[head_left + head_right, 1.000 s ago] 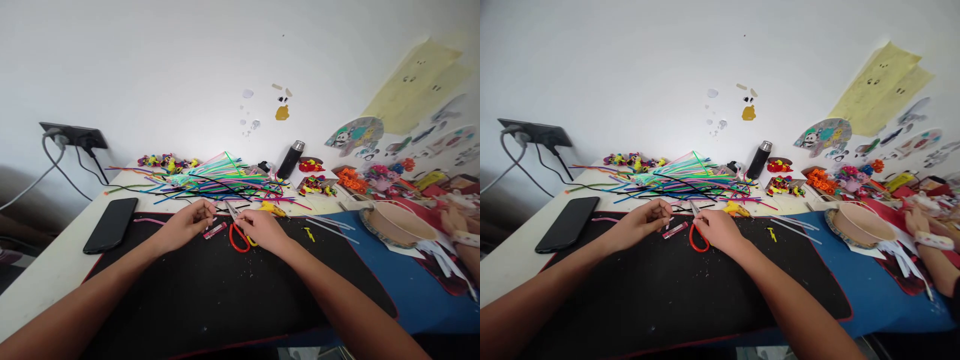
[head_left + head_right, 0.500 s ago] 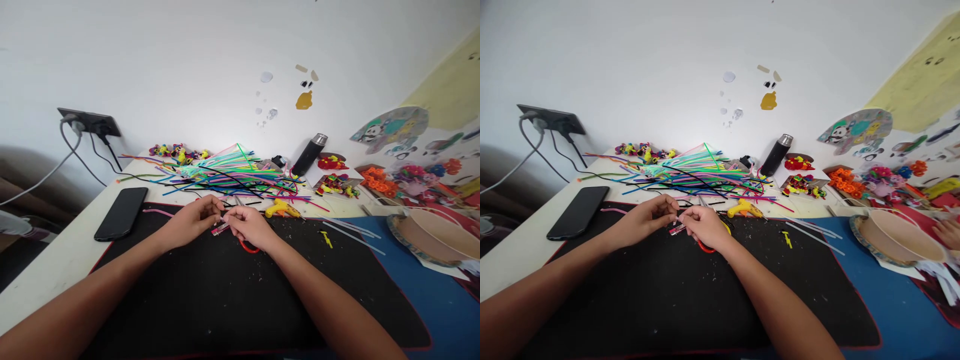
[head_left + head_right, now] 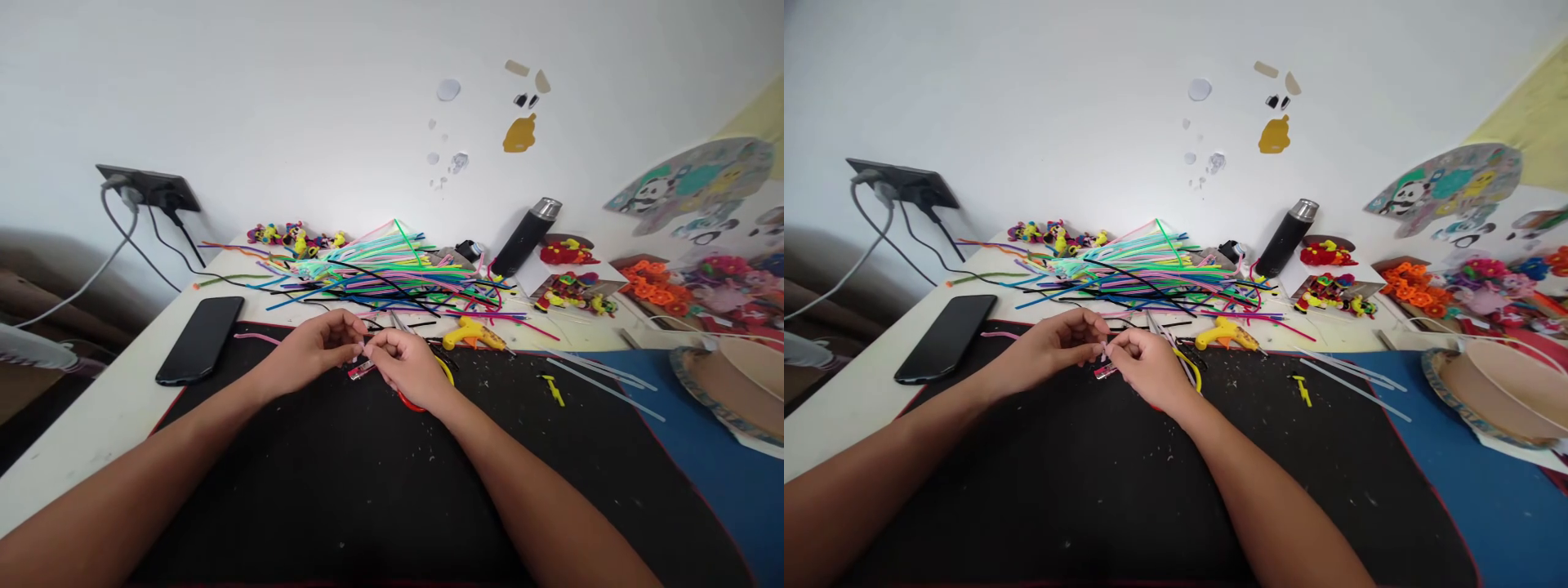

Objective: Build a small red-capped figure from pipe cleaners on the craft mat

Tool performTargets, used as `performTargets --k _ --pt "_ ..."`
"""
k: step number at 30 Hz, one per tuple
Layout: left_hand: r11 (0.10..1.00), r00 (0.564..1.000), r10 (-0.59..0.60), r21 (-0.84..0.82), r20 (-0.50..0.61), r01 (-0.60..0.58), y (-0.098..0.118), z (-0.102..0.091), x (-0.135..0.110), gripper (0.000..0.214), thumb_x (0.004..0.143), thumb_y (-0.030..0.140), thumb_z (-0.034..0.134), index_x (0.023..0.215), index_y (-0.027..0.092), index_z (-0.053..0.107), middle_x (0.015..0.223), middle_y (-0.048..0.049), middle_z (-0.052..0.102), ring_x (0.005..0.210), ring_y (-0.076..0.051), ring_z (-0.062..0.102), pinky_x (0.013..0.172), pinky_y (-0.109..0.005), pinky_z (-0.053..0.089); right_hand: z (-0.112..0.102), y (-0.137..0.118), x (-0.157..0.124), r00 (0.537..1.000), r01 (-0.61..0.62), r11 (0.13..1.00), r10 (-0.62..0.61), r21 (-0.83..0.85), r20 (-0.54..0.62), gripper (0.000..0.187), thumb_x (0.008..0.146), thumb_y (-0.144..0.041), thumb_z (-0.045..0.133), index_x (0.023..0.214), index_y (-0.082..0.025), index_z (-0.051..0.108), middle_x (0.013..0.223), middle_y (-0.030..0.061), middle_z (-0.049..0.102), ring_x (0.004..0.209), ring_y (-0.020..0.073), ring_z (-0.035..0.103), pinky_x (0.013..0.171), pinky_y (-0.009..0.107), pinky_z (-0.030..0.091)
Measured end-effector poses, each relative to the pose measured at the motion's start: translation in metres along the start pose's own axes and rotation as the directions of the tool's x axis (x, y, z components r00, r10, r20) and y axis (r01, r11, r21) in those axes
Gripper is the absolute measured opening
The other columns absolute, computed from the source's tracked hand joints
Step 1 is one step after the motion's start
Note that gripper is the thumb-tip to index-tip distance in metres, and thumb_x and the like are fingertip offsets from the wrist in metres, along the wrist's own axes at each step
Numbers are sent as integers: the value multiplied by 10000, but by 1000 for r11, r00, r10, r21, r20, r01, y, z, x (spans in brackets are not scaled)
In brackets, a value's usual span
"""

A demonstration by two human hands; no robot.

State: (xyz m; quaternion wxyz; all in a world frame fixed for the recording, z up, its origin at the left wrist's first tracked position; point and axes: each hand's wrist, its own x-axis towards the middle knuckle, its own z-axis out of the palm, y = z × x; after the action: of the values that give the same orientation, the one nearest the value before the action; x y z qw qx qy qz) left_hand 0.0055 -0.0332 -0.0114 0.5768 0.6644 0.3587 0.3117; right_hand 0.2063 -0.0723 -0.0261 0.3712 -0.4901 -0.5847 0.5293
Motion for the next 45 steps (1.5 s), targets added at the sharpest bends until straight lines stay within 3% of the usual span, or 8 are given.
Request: performTargets --k 10,24,32,36,45 --pt "1000 999 -7 30 -36 8 2 8 -2 317 818 408 774 1015 196 646 859 -18 653 765 -172 616 702 -304 499 4 4 -3 998 33 998 -36 -51 -55 145 897 -338 604 847 -206 636 582 -68 474 478 94 406 486 224 301" --pt "997 974 21 84 -227 -2 -4 26 0 249 796 357 740 943 203 611 791 10 622 702 -153 588 657 -279 472 6 11 -2 985 51 991 -70 -127 -157 94 865 -292 603 830 -207 619 601 -59 492 536 118 411 514 249 305" --pt "999 993 -15 -31 -120 11 -3 20 -2 308 814 357 773 1028 198 619 798 14 640 682 -143 587 654 -285 490 -9 9 -6 999 10 998 -12 -65 -34 199 942 -388 602 893 -203 658 540 -68 490 452 106 427 482 234 316" --pt "998 994 -26 -65 -108 19 -1 19 -4 334 803 372 798 1029 193 628 839 3 648 689 -139 589 653 -287 498 -11 6 -7 1000 -4 1000 3 -24 -26 204 953 -391 603 904 -201 657 520 -75 489 416 95 403 472 229 324" --pt "997 997 -34 -73 -68 29 -4 20 -3 347 806 352 799 1065 186 637 862 -11 655 731 -149 603 690 -295 503 -11 9 -9 1000 9 995 -9 -96 2 136 941 -329 609 912 -201 647 523 -79 506 432 91 438 485 217 336"
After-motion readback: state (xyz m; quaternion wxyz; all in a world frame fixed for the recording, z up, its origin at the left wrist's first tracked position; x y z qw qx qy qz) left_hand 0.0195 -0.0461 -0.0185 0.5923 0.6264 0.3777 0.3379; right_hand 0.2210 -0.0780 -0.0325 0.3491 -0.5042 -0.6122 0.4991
